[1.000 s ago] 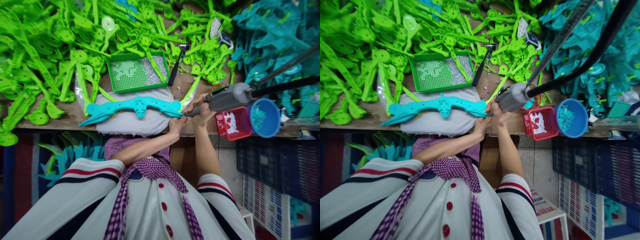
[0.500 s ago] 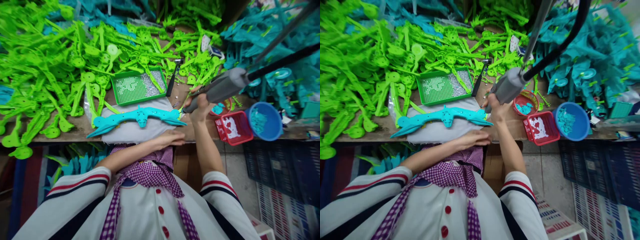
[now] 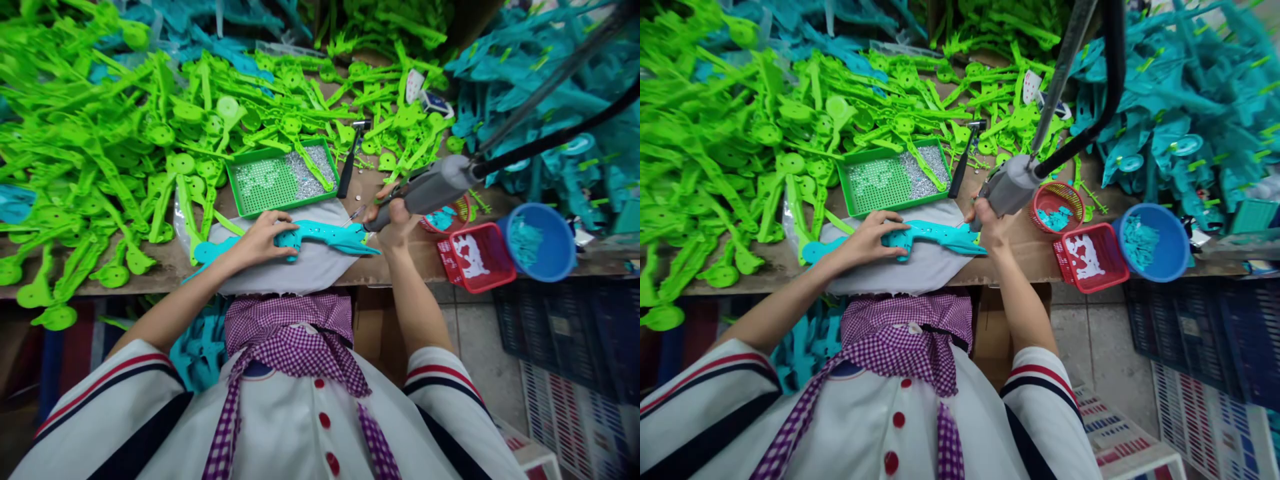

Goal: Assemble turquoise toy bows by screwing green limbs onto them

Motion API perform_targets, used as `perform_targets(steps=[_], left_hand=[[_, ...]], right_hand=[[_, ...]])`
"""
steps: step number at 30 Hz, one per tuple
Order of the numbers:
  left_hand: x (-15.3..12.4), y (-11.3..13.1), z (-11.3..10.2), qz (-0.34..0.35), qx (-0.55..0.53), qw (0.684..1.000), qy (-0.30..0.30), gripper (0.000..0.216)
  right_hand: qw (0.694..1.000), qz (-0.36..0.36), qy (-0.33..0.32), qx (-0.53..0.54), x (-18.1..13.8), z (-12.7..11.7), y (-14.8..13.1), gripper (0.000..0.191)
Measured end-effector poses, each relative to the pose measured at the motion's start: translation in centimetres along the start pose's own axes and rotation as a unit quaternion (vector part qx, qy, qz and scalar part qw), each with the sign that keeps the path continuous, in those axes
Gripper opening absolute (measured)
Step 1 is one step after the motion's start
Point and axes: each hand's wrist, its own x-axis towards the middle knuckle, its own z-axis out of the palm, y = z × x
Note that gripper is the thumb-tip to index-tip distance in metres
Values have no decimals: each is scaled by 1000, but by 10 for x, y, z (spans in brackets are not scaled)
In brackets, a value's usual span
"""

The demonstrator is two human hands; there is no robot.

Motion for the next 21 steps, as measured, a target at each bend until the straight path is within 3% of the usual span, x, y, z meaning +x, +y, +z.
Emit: perform_targets(steps=[10, 15, 18, 21], left_hand=[[-2, -7, 5, -22, -10, 1000, -3, 55], [-1, -3, 3, -28, -11, 1000, -2, 56], [0, -3, 3, -28, -13, 1000, 0, 56], [-1, -5, 4, -22, -11, 1000, -1, 56]], right_hand=[[998, 26, -54, 6, 3, -4, 16, 54], [1000, 13, 18, -7, -1, -7, 9, 49], [996, -35, 49, -65, -1, 5, -11, 41], [988, -79, 70, -111, 3, 38, -32, 38]])
